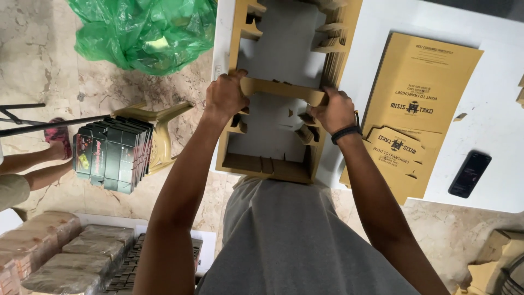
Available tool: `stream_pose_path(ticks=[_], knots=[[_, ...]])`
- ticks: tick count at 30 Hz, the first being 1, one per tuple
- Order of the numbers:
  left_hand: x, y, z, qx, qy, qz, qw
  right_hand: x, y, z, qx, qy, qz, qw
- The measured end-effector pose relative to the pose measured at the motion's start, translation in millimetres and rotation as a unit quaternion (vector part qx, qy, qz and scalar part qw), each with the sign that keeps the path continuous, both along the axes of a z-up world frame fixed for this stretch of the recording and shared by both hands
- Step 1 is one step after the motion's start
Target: Assembling cardboard box inserts by folding templates and adding metallic linings.
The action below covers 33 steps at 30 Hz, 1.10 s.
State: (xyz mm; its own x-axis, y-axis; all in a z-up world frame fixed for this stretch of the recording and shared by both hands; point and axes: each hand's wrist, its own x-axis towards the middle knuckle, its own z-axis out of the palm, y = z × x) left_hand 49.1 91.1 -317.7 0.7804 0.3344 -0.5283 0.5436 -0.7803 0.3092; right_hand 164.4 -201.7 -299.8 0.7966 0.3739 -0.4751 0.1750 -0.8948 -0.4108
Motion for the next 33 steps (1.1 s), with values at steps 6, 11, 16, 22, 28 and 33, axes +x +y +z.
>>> stream_pose_path(ticks=[6, 11, 16, 22, 28, 33], knots=[[4.2, 5.6, 4.8, 0.004, 0.009, 0.006, 1.0, -2.8, 0.1, -6.7, -0.024, -0.046, 0.03, 0.998], [8.7, 6.4, 7.0, 0.008, 0.008, 0.004, 1.0, -3.2, 1.8, -1.1, -0.007, -0.073, 0.037, 0.997], [8.9, 2.4, 54.4, -0.055, -0.009, -0.001, 0.998, 2.5, 3.5, -0.4, 0.008, -0.041, 0.043, 0.998], [13.2, 3.4, 44.4, -0.032, 0.01, 0.024, 0.999, 11.3, -3.6, -18.4, 0.016, -0.079, 0.085, 0.993], [9.7, -3.9, 50.9, -0.02, -0.018, 0.017, 0.999, 9.5, -3.1, -17.3, 0.035, -0.084, 0.087, 0.992], [7.1, -19.1, 107.8, -0.119, 0.08, 0.091, 0.985, 13.8, 3.7, -20.5, -0.054, -0.019, 0.05, 0.997]])
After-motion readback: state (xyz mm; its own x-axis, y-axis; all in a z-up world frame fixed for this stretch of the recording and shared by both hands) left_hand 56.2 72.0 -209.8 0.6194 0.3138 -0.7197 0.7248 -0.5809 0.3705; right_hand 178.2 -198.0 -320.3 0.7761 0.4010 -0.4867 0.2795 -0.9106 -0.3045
